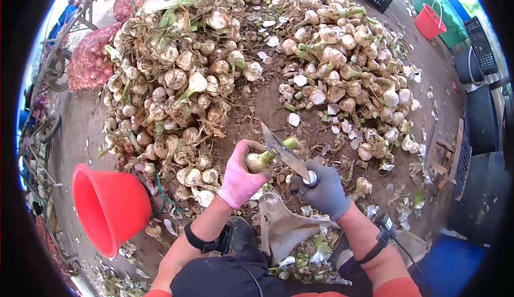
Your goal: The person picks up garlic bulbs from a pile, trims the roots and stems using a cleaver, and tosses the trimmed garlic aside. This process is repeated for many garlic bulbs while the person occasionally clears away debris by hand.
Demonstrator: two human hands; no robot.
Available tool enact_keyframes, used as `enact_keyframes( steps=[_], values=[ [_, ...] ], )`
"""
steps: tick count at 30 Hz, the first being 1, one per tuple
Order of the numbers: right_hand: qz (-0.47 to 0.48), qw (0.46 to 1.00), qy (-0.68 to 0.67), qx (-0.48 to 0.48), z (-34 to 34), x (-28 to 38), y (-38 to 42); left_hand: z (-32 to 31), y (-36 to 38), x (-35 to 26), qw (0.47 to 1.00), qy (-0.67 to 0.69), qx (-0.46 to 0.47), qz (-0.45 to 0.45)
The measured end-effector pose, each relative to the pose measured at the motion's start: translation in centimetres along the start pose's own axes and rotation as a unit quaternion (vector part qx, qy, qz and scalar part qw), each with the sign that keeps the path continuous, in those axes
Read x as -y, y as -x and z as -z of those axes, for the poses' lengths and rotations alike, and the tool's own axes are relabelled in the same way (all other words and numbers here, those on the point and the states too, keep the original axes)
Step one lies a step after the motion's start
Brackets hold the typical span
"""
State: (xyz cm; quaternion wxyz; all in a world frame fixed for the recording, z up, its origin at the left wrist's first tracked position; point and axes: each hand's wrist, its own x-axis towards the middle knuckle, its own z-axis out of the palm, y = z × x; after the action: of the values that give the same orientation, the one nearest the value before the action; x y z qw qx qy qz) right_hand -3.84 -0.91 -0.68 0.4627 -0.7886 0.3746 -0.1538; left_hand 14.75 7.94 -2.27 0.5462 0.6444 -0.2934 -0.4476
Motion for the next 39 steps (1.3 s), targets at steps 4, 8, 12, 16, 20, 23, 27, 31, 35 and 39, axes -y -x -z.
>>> enact_keyframes(
  steps=[4,8,12,16,20,23,27,31,35,39],
  values=[
    [0.004,1.0,-0.029,-0.006,-1.2,-6.9,0.2,0.5,0.7,-1.9,0.997,0.042,0.046,-0.053],
    [-0.13,0.989,-0.073,0.004,-0.3,-7.1,1.4,1.6,0.3,-1.5,0.99,-0.107,0.05,-0.078],
    [-0.114,0.992,0.007,0.045,-1.0,-5.9,0.6,1.3,-1.7,-1.3,0.992,-0.075,-0.008,-0.097],
    [-0.106,0.982,0.084,0.13,-2.0,-7.1,2.2,0.5,-1.9,-3.1,0.996,-0.011,-0.023,-0.089],
    [-0.138,0.99,-0.007,0.033,-0.9,-5.5,1.3,0.3,-1.4,-3.6,0.996,0.075,0.032,-0.024],
    [-0.004,0.999,0.042,-0.004,0.2,-0.7,0.6,-0.3,-1.6,-2.7,0.993,-0.014,0.048,-0.103],
    [0.066,0.987,0.129,0.069,0.7,2.7,-0.2,0.1,-1.3,-1.7,0.976,-0.148,0.067,-0.144],
    [0.1,0.985,0.122,0.077,0.0,2.6,-0.6,0.2,-0.5,-2.4,0.99,-0.069,0.114,-0.037],
    [0.104,0.986,0.119,0.046,-0.8,1.3,-0.9,-0.3,0.1,-1.8,0.979,-0.128,0.112,-0.112],
    [0.095,0.986,0.139,0.016,-1.4,-0.2,-0.9,-1.2,0.4,-1.9,0.994,0.031,0.093,-0.038]
  ],
)
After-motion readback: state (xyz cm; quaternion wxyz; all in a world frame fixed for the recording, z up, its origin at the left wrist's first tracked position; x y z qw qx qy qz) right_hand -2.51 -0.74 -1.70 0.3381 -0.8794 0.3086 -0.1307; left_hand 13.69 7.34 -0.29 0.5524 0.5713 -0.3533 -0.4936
